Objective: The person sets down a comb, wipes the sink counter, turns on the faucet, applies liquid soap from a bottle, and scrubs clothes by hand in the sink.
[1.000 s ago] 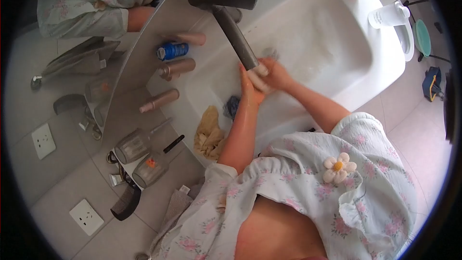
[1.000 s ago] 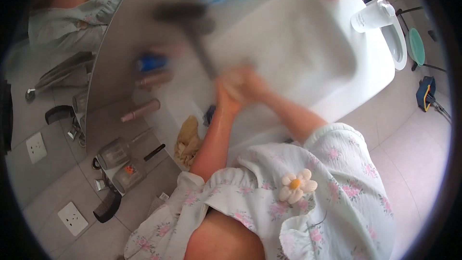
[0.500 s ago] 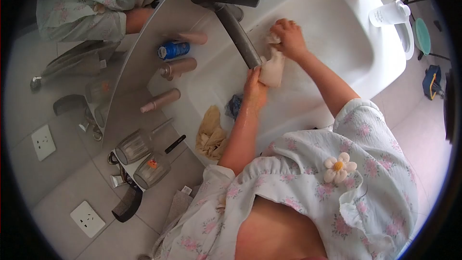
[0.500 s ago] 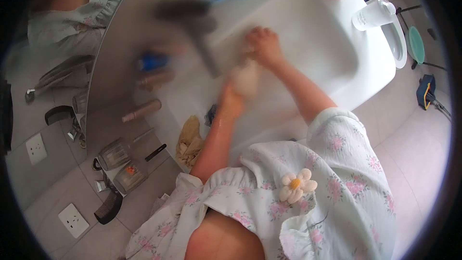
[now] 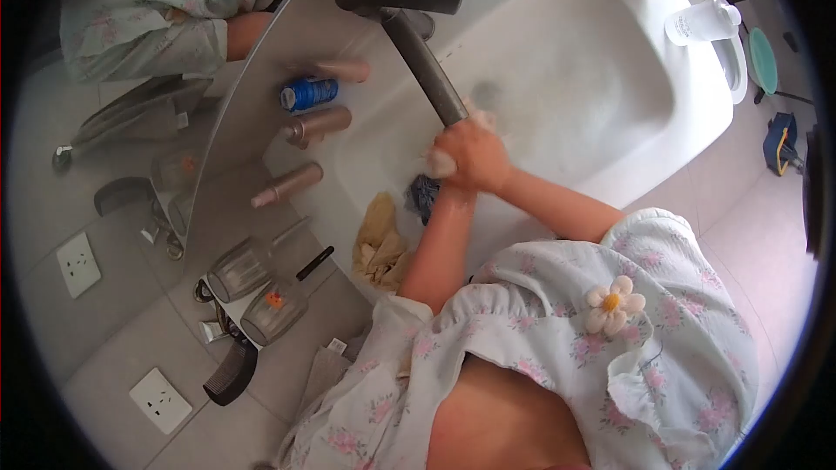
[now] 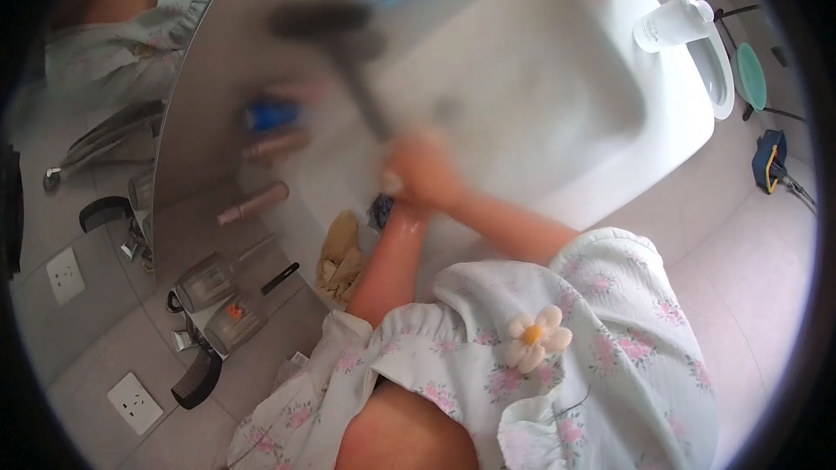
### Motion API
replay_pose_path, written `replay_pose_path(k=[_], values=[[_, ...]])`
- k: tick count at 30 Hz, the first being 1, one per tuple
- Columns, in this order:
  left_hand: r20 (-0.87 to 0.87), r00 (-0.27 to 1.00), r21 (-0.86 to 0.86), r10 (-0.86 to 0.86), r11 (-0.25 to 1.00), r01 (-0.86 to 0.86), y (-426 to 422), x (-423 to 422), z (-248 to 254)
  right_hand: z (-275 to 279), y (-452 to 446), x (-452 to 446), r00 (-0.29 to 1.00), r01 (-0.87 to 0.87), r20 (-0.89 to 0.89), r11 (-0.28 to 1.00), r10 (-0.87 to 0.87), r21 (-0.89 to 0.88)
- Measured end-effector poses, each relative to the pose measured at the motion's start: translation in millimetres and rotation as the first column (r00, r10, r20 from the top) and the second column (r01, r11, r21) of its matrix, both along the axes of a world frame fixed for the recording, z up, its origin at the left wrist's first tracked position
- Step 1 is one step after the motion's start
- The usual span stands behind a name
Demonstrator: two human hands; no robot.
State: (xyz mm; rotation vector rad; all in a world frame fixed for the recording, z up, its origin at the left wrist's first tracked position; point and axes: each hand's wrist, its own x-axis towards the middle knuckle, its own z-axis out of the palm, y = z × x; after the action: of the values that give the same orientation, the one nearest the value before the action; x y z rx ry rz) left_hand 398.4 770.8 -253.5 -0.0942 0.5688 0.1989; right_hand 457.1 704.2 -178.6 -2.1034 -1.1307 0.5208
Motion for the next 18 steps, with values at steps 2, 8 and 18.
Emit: replay_pose_path(k=[2, 8, 18], values=[[-0.248, 0.957, 0.183, -0.153, 0.962, 0.201, -9.2, 3.9, 2.2, -6.2, 2.4, 26.9, 0.927, 0.294, -0.232, 0.955, -0.295, -0.04], [-0.343, 0.902, 0.436, -0.261, 0.807, 0.399, 14.0, -12.7, 29.0, -58.7, -41.6, 118.7, 0.9, 0.377, 0.247, 0.926, -0.36, -0.025], [0.35, 0.862, 0.427, -0.366, 0.882, 0.201, 33.7, -24.2, -10.8, 0.6, -8.1, 0.9, 0.936, -0.075, -0.347, 0.996, 0.052, -0.056]])
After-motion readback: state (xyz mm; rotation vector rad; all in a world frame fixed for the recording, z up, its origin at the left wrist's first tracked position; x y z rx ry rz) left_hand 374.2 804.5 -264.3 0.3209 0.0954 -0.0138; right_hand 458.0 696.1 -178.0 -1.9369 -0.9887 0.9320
